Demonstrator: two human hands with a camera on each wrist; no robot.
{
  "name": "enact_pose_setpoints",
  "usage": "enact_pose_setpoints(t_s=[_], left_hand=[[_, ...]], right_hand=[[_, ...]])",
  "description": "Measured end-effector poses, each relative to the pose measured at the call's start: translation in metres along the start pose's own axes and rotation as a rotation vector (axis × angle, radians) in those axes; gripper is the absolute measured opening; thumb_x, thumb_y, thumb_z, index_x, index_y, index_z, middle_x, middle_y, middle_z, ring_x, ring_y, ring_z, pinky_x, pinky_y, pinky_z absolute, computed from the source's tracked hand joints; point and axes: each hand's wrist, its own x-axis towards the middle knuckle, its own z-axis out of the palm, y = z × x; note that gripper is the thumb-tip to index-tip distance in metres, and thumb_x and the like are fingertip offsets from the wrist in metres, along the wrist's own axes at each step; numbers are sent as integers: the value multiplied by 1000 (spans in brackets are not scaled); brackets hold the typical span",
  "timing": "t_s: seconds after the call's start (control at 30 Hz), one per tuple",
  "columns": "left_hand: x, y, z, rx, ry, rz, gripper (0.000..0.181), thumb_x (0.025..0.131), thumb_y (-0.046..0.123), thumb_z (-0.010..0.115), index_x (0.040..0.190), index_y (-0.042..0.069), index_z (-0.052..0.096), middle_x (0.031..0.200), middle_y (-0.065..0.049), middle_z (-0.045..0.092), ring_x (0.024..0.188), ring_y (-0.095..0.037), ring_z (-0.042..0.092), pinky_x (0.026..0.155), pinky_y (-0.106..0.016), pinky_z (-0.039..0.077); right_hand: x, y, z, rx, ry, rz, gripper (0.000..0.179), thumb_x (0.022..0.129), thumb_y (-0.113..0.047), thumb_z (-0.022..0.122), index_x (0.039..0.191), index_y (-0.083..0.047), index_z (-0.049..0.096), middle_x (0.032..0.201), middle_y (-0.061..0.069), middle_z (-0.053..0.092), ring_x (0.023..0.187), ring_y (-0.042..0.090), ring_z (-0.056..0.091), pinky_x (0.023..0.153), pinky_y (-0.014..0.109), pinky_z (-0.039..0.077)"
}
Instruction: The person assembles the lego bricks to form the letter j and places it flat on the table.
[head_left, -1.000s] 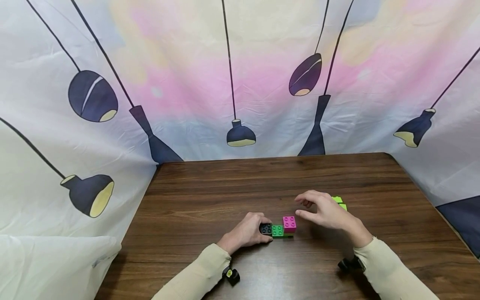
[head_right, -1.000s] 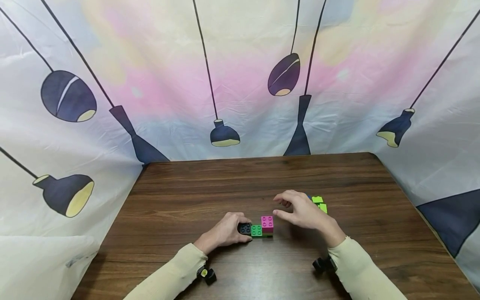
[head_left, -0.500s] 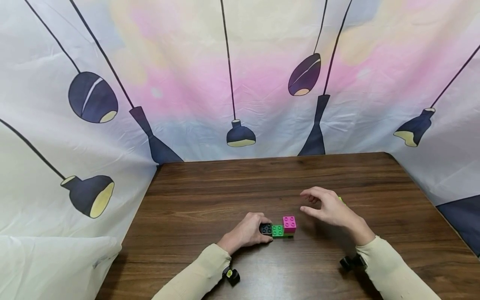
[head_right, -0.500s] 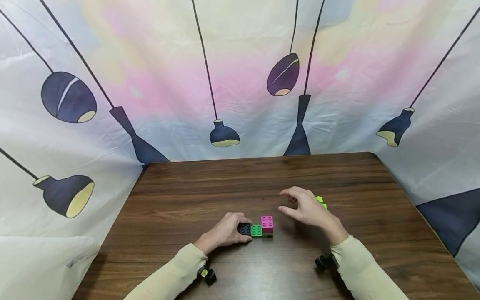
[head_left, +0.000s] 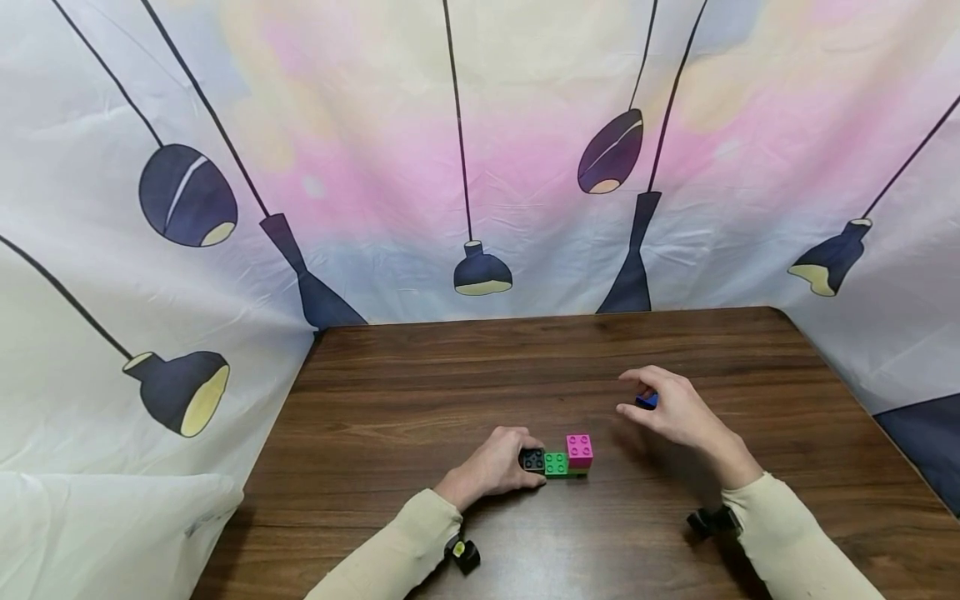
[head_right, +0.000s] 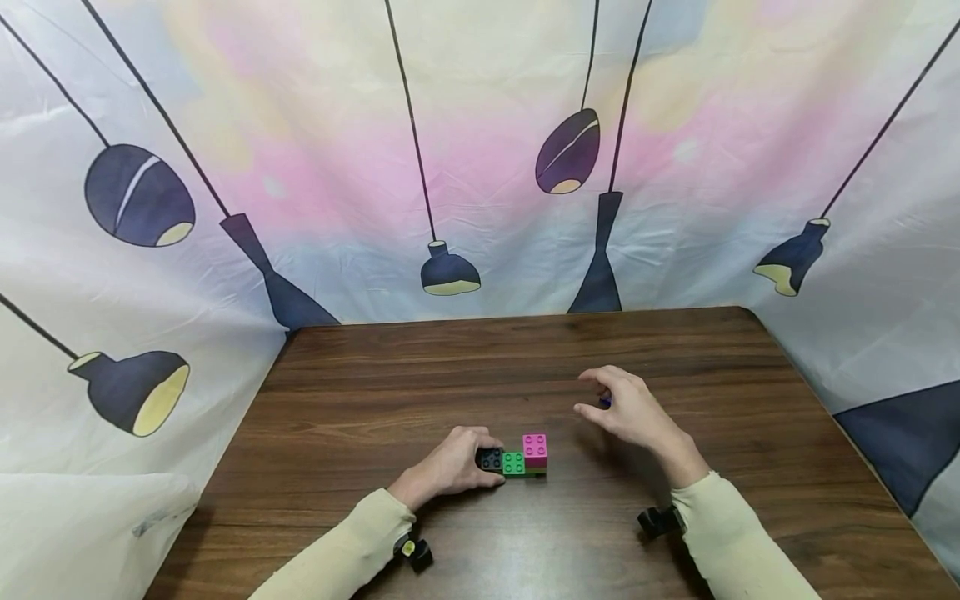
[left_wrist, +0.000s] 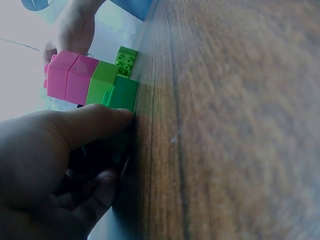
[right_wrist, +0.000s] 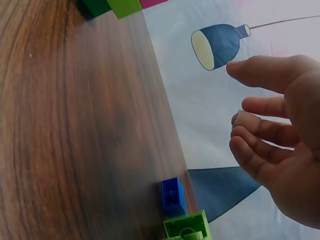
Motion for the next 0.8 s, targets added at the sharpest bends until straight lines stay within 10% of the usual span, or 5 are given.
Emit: enact_pose_setpoints(t_s=[0.8], left_hand=[[-1,2,-1,-14,-6,-22,33,73,27,85,102,16,75,84,9,62,73,2,51,64,-8,43]], right_hand=[[-2,17,-3,-84,-26,127,50,80,-28,80,119,-1,64,111,19,64,93,32,61,77,49,50]])
